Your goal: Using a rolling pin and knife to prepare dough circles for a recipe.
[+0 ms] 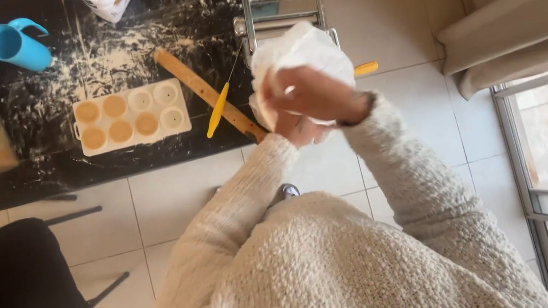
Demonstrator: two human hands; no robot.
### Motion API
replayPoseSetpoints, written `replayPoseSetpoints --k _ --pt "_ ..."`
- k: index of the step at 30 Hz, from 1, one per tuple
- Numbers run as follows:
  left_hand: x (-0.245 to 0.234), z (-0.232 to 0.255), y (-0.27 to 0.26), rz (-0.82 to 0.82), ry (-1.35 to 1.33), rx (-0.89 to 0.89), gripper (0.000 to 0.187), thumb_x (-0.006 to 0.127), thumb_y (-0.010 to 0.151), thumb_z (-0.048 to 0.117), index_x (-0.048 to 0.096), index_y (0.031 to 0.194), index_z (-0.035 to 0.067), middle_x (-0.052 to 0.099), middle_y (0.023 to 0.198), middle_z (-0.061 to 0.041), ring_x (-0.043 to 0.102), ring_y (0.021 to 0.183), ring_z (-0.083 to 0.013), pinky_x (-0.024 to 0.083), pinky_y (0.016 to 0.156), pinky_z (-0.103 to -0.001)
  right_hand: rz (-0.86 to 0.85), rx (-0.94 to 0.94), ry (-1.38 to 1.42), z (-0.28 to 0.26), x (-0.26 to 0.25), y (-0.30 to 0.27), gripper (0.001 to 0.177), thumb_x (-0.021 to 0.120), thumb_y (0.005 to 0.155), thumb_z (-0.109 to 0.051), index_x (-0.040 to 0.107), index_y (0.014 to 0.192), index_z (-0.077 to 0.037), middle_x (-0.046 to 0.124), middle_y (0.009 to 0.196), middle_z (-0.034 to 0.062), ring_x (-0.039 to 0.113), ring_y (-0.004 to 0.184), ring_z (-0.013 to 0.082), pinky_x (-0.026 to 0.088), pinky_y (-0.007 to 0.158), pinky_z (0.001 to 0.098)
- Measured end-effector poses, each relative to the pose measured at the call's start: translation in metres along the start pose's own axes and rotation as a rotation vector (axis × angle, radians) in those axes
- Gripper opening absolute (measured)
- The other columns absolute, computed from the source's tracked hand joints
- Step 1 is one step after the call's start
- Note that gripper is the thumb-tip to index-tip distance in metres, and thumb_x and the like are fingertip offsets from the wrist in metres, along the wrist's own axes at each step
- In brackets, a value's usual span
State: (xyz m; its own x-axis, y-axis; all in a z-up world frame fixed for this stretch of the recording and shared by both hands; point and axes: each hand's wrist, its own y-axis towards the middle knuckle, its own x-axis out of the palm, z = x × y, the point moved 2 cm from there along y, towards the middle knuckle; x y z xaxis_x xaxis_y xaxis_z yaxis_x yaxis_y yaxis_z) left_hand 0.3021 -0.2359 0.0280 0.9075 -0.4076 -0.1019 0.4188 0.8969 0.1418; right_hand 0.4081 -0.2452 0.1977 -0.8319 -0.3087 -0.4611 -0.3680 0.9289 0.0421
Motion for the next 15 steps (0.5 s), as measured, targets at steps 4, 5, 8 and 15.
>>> replayPoseSetpoints --k 4,5,8,15 --pt "0.019 -0.047 0.031 0.037 -0.021 -0.156 0.075 0.051 0.094 0.056 0.042 0.146 0.004 0.062 0.131 -0.015 0.065 0.12 -0.0232 0.057 0.103 -0.038 -0.312 0.268 -0.326 -0.017 0.007 -0.014 0.022 0.066 0.098 -0.019 0.061 0.117 -0.008 0.061 0.127 0.0125 0.064 0.109 0.0222 0.05 0.101 0.0379" --pt "0.026 -0.063 0.033 0.047 -0.03 -0.205 0.067 0.049 0.098 0.052 0.045 0.144 0.004 0.063 0.128 -0.014 0.066 0.117 -0.0221 0.057 0.101 -0.037 -0.304 0.234 -0.254 -0.02 0.004 -0.029 0.048 0.066 0.098 -0.021 0.051 0.143 -0.01 0.051 0.15 0.0133 0.062 0.119 0.0233 0.047 0.107 0.041" --pt "0.042 -0.137 0.044 0.095 -0.058 -0.342 0.048 0.043 0.109 0.039 0.057 0.139 0.004 0.068 0.12 -0.01 0.069 0.108 -0.019 0.059 0.095 -0.037 0.058 0.048 0.297 0.065 -0.056 -0.09 0.056 0.081 0.087 -0.018 0.054 0.133 -0.003 0.05 0.152 0.0198 0.053 0.14 0.0317 0.047 0.113 0.0502" --pt "0.038 -0.145 0.031 0.067 -0.333 -0.319 0.051 0.065 0.098 0.036 0.063 0.137 0.003 0.064 0.14 -0.011 0.059 0.128 -0.0207 0.046 0.109 -0.035 0.279 0.036 0.173 0.267 -0.033 -0.075 0.117 0.092 0.076 -0.013 0.022 0.169 -0.001 0.028 0.175 0.0169 0.028 0.161 0.031 0.028 0.131 0.046"
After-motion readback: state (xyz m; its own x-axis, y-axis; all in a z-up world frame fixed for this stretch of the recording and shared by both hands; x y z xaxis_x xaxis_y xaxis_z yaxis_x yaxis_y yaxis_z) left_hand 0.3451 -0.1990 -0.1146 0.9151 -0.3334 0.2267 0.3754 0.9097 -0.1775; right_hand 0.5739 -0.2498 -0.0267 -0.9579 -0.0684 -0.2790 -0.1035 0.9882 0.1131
